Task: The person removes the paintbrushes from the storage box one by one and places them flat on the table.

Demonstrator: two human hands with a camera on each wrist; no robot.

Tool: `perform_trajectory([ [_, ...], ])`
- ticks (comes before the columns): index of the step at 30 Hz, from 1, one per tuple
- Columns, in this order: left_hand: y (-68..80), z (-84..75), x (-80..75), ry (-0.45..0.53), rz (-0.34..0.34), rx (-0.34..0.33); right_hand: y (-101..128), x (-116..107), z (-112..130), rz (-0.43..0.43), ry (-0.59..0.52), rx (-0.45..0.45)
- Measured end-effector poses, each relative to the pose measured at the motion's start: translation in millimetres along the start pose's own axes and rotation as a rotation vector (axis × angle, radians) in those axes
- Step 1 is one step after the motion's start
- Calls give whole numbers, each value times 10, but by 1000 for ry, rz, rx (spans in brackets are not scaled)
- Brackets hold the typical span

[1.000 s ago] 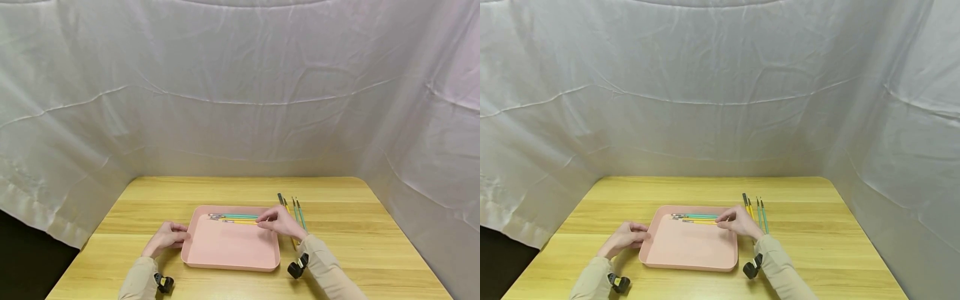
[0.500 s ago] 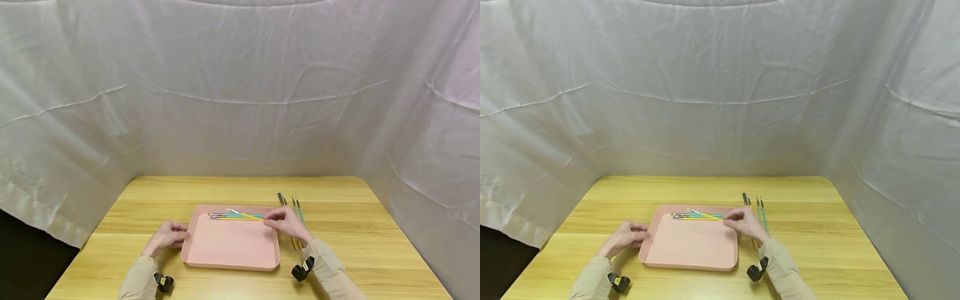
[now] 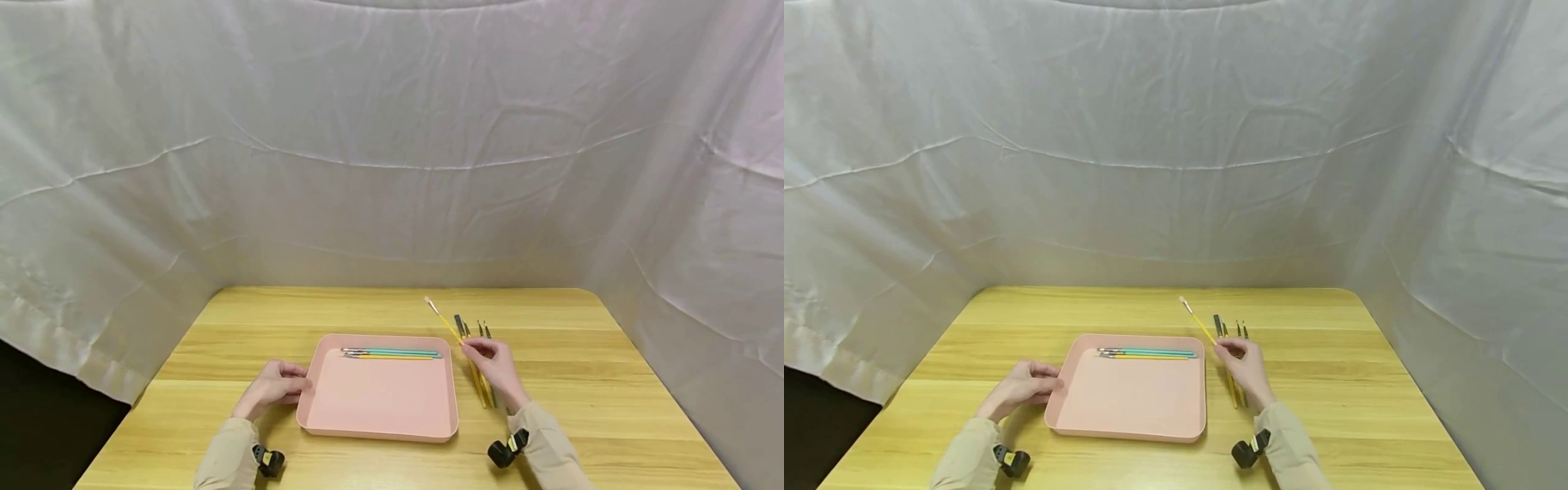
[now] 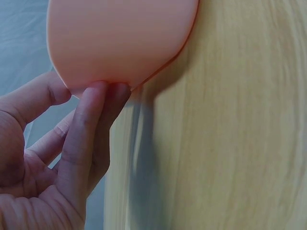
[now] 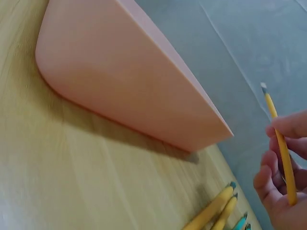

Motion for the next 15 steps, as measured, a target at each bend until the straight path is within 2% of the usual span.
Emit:
perform_trajectory([
  [9,-6,2,-2,3,-4,0,17,-155,-81,-101,35,62],
  [15,-3,19,5,13,1,-1,10,-244,-188,-151,18,93],
])
Point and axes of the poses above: each hand's wrist, its own y-axis away from the middle knuckle, its own x-axis out of the palm, z = x × y, the point moved 2 cm from there along -y, towards the middle knuckle, and after that the axes turned 2 degrees about -x, right-handed, at the moved point
